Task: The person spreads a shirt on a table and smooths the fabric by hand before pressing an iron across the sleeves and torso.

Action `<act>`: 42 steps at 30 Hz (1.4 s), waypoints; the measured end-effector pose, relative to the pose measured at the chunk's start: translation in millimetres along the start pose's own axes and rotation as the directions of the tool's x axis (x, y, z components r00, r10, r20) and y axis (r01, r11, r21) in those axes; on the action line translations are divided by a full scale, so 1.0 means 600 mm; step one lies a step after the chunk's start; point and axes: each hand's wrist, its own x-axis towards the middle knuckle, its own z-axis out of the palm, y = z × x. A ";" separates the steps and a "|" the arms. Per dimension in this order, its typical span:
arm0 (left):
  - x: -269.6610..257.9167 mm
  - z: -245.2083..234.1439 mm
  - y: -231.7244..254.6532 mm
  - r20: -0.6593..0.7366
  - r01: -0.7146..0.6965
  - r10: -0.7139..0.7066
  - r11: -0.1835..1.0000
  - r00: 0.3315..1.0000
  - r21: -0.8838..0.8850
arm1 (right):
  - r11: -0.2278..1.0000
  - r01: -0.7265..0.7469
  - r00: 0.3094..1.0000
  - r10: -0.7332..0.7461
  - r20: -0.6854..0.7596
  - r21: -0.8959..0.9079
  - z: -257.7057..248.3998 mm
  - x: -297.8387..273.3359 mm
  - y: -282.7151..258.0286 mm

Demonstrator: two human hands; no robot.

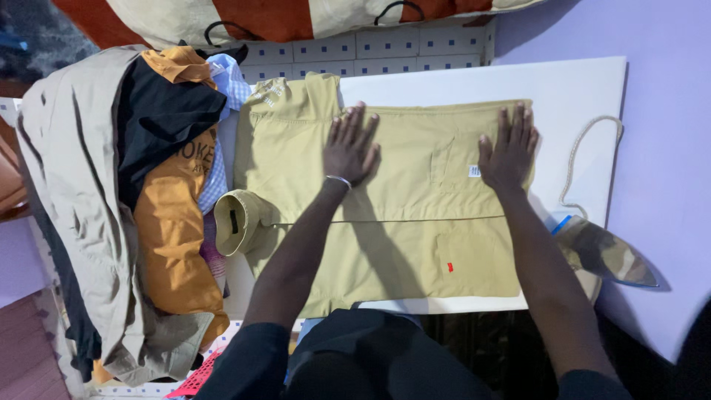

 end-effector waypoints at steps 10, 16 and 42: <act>-0.011 -0.027 -0.014 -0.018 0.043 -0.042 0.998 0.999 0.043 | 0.996 0.070 0.974 -0.082 0.211 0.062 0.027 -0.030 -0.116; -0.009 -0.037 -0.010 -0.008 0.050 -0.050 0.999 0.999 0.008 | 0.911 0.410 0.887 -0.409 0.216 0.038 0.027 -0.034 -0.171; -0.042 0.088 0.098 -0.027 0.017 -0.018 0.999 0.999 -0.046 | 0.970 0.205 0.966 -0.222 0.134 0.131 0.044 -0.113 -0.145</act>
